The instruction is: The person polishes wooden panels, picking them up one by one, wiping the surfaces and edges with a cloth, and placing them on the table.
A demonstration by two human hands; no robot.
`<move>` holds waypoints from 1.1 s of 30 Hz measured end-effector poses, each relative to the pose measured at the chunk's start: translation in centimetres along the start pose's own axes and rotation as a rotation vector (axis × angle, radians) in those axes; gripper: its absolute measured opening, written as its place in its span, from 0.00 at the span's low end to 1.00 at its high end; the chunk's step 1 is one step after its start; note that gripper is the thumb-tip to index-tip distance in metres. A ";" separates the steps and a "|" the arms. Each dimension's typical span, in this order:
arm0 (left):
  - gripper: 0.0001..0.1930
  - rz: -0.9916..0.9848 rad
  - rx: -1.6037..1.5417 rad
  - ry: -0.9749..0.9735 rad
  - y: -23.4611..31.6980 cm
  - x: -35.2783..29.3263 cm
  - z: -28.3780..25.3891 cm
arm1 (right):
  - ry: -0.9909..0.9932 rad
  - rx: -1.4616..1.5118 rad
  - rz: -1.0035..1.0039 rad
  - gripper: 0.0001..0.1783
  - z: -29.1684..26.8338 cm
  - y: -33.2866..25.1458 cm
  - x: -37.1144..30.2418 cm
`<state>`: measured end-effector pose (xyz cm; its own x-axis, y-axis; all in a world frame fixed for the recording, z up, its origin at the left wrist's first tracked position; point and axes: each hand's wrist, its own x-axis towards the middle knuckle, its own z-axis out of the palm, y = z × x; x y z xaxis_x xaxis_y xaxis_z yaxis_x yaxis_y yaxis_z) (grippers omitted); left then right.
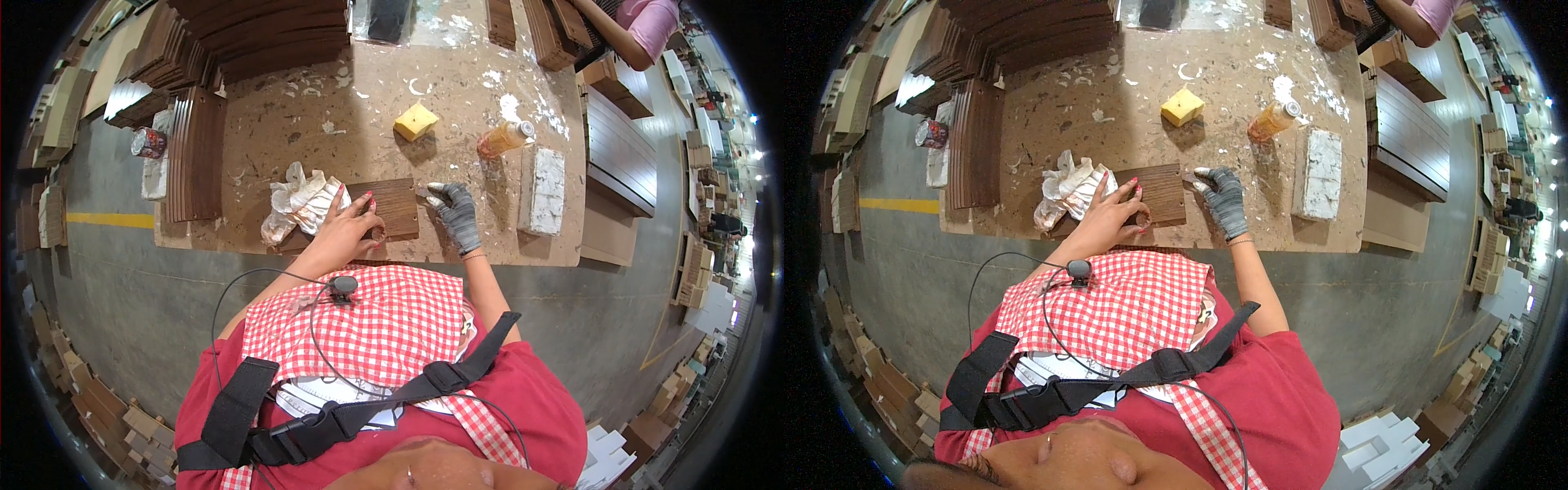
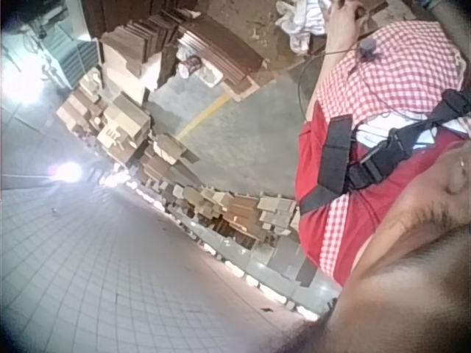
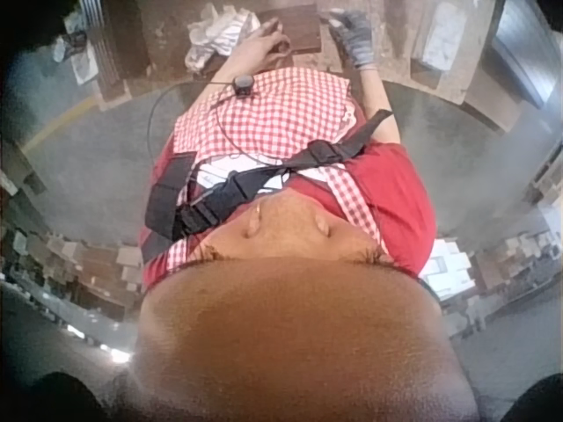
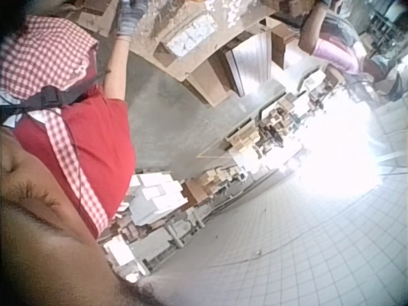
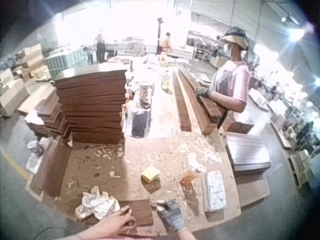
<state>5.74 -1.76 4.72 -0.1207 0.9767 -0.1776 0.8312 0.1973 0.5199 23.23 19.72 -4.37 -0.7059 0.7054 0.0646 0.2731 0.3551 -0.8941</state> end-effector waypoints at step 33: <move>0.16 -0.314 -0.125 1.038 -10.9 -10.4 -14.3 | 0.148 0.230 0.053 0.14 -0.6 -8.5 2.7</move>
<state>-9.86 -12.89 12.84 -0.7658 0.4652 0.4441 0.6295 0.4005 0.6659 19.45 18.96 3.69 -0.5869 0.8071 0.0640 0.1397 0.1789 -0.9739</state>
